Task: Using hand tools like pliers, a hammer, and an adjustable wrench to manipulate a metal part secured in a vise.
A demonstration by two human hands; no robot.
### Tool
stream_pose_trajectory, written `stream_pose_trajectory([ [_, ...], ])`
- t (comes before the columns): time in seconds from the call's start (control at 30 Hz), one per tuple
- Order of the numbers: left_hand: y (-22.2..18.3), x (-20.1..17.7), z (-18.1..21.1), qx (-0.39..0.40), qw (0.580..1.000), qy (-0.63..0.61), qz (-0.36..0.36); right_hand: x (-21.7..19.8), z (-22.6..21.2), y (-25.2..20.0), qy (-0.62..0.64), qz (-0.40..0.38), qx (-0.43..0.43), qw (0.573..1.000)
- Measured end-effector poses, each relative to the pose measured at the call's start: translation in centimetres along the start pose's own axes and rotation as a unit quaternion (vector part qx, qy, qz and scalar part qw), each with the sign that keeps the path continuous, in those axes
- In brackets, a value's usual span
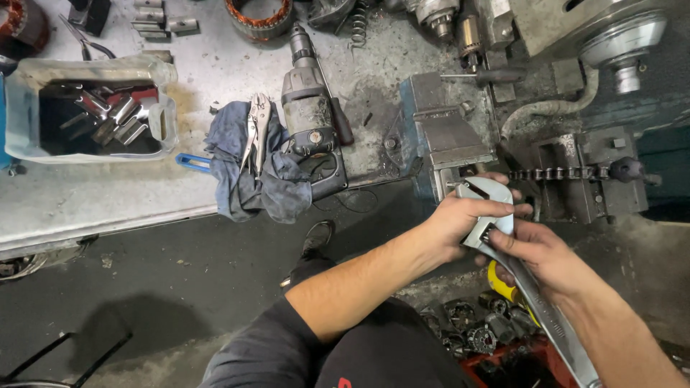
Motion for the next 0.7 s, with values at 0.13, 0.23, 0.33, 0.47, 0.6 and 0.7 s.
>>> stream_pose_trajectory([
  [0.13, 0.1, 0.4, -0.1, 0.022, 0.997, -0.014, -0.074, -0.4, -0.3, -0.9, -0.03, 0.038, 0.02, 0.999],
  [0.23, -0.7, 2.7, 1.6, 0.051, 0.986, -0.018, -0.16, -1.3, 0.4, 0.1, -0.036, 0.036, 0.002, 0.999],
  [0.33, -0.3, 2.7, 1.3, 0.07, 0.979, -0.038, -0.19, -1.1, 0.4, -0.1, -0.039, 0.044, -0.002, 0.998],
  [0.47, 1.6, -0.8, -0.7, 0.067, 0.99, -0.014, -0.126, -1.6, 1.5, 0.8, -0.041, 0.034, -0.027, 0.998],
  [0.6, 1.0, -0.4, -0.3, 0.049, 0.99, -0.009, -0.135, -0.7, 1.2, 0.1, -0.057, 0.045, -0.016, 0.997],
  [0.7, -0.1, 1.4, 0.8, 0.026, 0.987, -0.002, -0.16, 0.9, 0.3, -0.4, -0.053, 0.029, -0.018, 0.998],
])
Point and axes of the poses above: each hand's wrist, its own y-axis towards the middle knuckle, its own x-axis out of the palm, z = x × y, the point moved 10 cm from there along y, towards the middle knuckle, and after that the axes turned 3 degrees about -z, right-handed, at the moved point
